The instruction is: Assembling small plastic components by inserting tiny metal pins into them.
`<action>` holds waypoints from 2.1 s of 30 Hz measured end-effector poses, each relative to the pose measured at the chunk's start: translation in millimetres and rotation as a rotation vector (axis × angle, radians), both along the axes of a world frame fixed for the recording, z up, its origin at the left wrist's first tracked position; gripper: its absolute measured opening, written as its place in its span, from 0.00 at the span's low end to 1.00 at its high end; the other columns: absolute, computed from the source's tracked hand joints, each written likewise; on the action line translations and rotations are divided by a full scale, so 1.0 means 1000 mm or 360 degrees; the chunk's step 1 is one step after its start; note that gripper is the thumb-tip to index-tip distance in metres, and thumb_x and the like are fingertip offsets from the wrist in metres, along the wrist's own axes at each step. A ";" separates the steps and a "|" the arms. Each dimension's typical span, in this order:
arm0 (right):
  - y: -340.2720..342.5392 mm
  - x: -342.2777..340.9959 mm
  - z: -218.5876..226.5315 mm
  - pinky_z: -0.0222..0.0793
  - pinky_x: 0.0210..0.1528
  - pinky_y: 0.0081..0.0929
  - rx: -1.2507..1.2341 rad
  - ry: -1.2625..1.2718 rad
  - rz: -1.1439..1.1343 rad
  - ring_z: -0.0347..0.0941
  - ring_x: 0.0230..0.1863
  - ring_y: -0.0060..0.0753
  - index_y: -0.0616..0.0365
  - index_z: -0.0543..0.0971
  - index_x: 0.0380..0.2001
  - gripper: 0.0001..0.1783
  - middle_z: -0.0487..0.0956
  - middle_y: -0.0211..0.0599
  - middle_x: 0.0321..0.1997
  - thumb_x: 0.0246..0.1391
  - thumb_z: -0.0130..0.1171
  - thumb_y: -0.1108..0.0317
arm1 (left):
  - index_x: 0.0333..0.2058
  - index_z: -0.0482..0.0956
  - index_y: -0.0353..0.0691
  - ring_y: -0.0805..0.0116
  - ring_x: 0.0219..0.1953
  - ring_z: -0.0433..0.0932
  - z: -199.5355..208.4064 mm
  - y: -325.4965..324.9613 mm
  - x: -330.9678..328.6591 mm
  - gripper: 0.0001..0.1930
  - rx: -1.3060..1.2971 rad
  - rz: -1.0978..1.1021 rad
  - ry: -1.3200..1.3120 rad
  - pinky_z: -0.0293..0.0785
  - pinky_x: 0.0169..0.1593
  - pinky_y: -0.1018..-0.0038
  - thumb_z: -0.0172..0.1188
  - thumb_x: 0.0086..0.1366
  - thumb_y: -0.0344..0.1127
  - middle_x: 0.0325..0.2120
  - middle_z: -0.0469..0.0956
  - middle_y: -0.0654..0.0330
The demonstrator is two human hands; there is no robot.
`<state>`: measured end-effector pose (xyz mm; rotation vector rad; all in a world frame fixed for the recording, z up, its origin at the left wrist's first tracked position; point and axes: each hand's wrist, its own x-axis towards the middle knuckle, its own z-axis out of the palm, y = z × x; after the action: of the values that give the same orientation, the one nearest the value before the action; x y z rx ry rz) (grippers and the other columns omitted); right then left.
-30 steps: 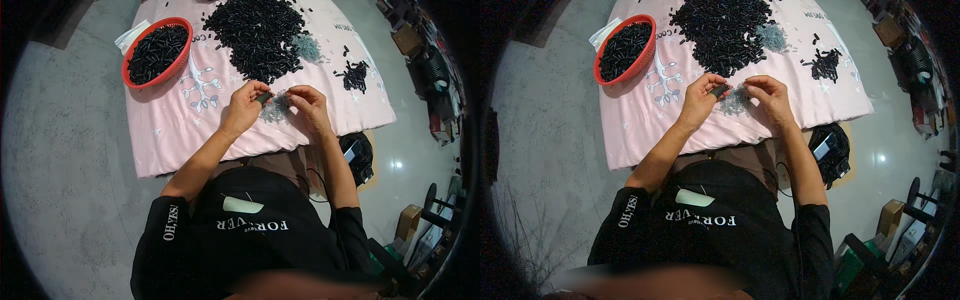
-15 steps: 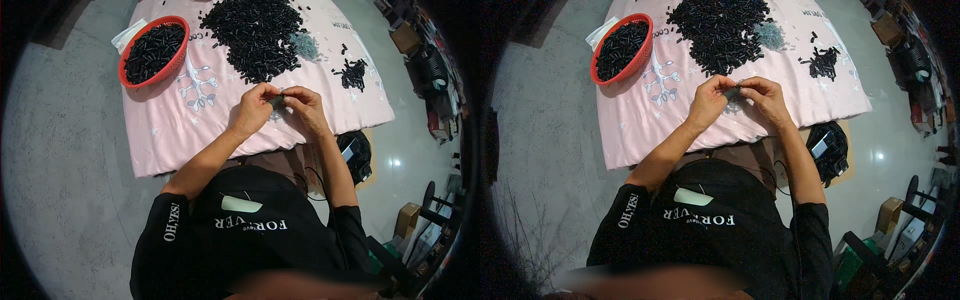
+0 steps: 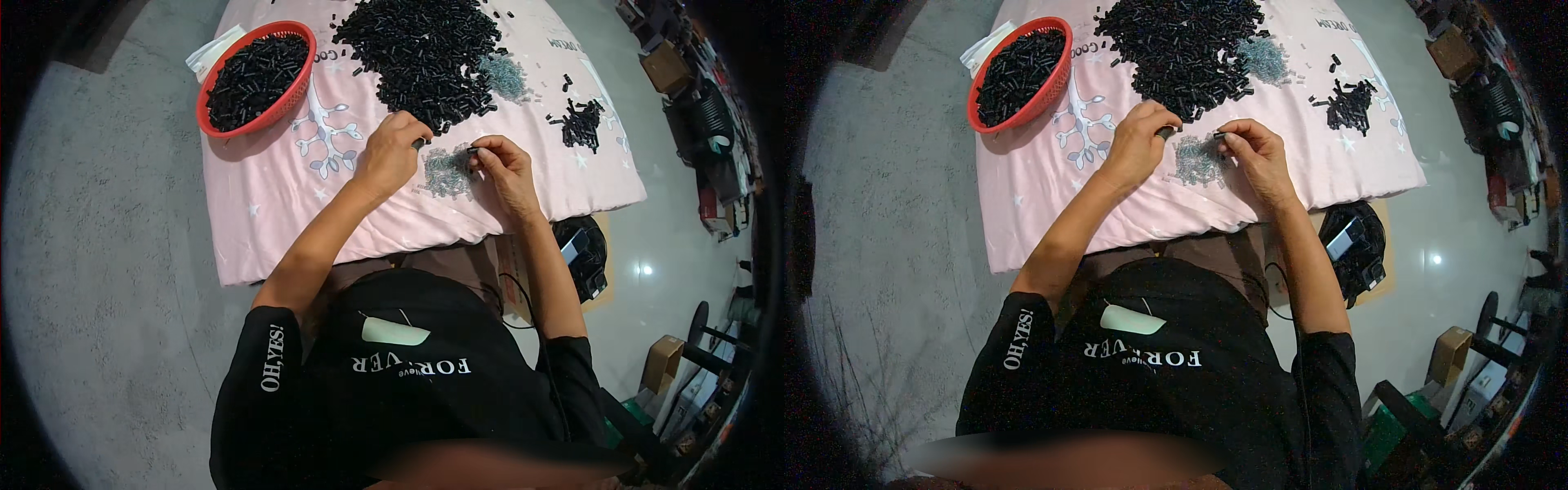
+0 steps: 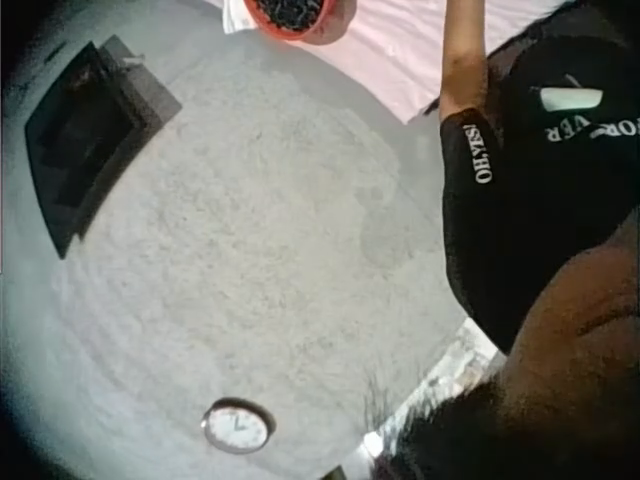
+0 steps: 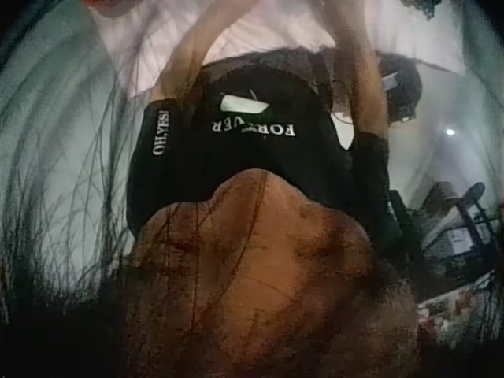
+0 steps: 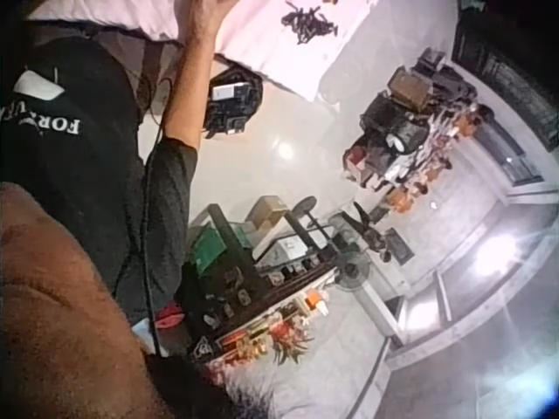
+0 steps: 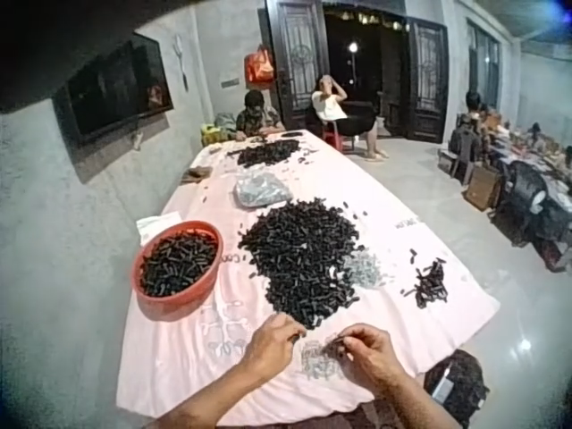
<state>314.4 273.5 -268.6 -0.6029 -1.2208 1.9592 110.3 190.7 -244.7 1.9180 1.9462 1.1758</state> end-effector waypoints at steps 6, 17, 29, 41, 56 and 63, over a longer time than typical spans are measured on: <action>0.003 0.001 -0.004 0.69 0.37 0.16 -0.0099 0.0056 0.0030 0.73 0.32 0.18 0.64 0.78 0.41 0.07 0.79 0.31 0.33 0.63 0.54 0.73 | 0.33 0.80 0.38 0.54 0.41 0.74 -0.004 0.006 0.003 0.11 -0.0056 -0.0079 0.0342 0.72 0.46 0.64 0.53 0.53 0.19 0.32 0.74 0.56; 0.007 0.003 -0.001 0.71 0.34 0.15 -0.0166 0.0108 0.0079 0.74 0.30 0.19 0.64 0.77 0.41 0.06 0.80 0.34 0.31 0.63 0.53 0.75 | 0.33 0.75 0.36 0.51 0.40 0.73 -0.003 -0.022 -0.011 0.11 -0.0118 -0.0084 0.0195 0.70 0.45 0.60 0.53 0.51 0.17 0.32 0.73 0.52; 0.010 0.005 -0.004 0.72 0.38 0.17 -0.0052 0.0014 0.0087 0.76 0.33 0.20 0.63 0.78 0.41 0.07 0.80 0.34 0.34 0.60 0.57 0.75 | 0.36 0.74 0.36 0.50 0.41 0.74 -0.010 -0.028 -0.008 0.09 -0.0152 0.0098 0.0048 0.72 0.44 0.60 0.56 0.55 0.22 0.33 0.74 0.52; 0.006 0.004 -0.003 0.71 0.40 0.18 -0.0013 0.0008 0.0044 0.75 0.33 0.20 0.62 0.79 0.40 0.07 0.80 0.31 0.33 0.56 0.61 0.76 | 0.35 0.76 0.37 0.50 0.40 0.75 -0.008 -0.025 -0.005 0.08 -0.0274 0.0217 0.0003 0.72 0.44 0.60 0.56 0.54 0.22 0.33 0.74 0.53; 0.005 0.004 -0.001 0.71 0.40 0.18 -0.0061 0.0009 0.0057 0.74 0.33 0.20 0.63 0.79 0.38 0.07 0.79 0.31 0.32 0.56 0.61 0.76 | 0.32 0.78 0.37 0.53 0.43 0.74 -0.003 -0.021 0.004 0.10 -0.0298 -0.0044 0.0142 0.72 0.46 0.62 0.52 0.52 0.18 0.33 0.73 0.54; 0.003 0.003 0.003 0.72 0.41 0.19 -0.0063 -0.0033 0.0047 0.74 0.34 0.20 0.63 0.79 0.39 0.07 0.80 0.31 0.32 0.55 0.62 0.77 | 0.34 0.73 0.36 0.49 0.41 0.75 0.000 -0.022 0.008 0.10 -0.0259 0.0004 0.0141 0.72 0.44 0.59 0.52 0.52 0.18 0.33 0.74 0.52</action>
<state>317.4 276.6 -266.0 -0.6303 -1.2121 2.0106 118.5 168.8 -244.4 1.9139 2.0202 0.9161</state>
